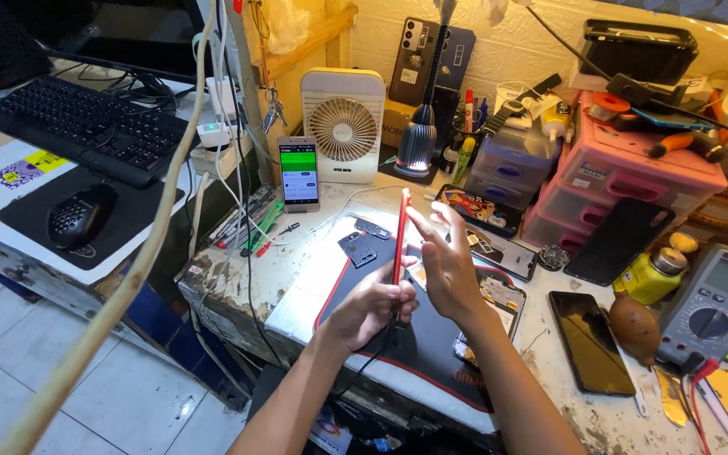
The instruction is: Reassembling internal components of a mobile phone, including connecting ribbon cables and testing the display screen.
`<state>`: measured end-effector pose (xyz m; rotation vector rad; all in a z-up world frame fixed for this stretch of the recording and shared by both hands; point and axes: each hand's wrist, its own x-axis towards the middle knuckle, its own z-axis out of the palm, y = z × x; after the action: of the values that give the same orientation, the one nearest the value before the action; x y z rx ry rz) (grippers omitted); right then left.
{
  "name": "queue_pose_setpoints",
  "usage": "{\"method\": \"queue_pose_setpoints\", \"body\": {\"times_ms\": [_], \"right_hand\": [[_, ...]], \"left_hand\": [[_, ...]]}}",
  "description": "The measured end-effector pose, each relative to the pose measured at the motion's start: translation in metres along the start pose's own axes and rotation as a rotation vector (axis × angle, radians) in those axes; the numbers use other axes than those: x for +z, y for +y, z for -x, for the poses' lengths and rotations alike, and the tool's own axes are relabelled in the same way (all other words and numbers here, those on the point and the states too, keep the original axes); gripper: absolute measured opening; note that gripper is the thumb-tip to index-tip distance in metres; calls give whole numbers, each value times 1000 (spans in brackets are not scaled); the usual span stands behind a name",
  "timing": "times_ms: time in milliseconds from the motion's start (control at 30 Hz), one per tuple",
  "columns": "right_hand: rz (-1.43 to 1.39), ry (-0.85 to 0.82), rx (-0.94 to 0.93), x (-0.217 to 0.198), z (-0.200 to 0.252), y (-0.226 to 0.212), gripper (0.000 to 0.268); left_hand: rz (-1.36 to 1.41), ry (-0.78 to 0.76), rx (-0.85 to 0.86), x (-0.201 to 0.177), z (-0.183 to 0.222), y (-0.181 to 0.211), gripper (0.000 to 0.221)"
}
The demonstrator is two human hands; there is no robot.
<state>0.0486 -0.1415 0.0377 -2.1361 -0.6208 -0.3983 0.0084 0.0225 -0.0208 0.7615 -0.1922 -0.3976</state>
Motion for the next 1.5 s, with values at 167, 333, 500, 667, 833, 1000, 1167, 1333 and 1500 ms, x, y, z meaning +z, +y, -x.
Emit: {"method": "queue_pose_setpoints", "body": {"times_ms": [167, 333, 500, 667, 833, 1000, 1167, 1333, 1500], "right_hand": [[10, -2, 15, 2, 1, 2, 78], [8, 35, 8, 4, -1, 4, 80], [-75, 31, 57, 7, -2, 13, 87], [-377, -256, 173, 5, -3, -3, 52], [-814, -332, 428, 13, -7, -3, 56], [-802, -322, 367, 21, -6, 31, 62], [-884, -322, 414, 17, -6, 28, 72], [-931, -318, 438, 14, -3, 48, 67], [-931, -373, 370, 9, -5, 42, 75]], "left_hand": [[-79, 80, 31, 2, 2, 3, 86], [-123, 146, 85, -4, 0, -4, 82], [-222, 235, 141, 11, 0, 3, 82], [-577, 462, 241, 35, 3, 16, 97], [-832, 583, 268, 49, 6, 18, 109], [-869, 581, 228, 37, 3, 11, 107], [-834, 518, 234, 41, 9, 13, 108], [-840, 462, 212, 46, 9, 17, 105], [-851, 431, 201, 48, 11, 19, 104]]}}
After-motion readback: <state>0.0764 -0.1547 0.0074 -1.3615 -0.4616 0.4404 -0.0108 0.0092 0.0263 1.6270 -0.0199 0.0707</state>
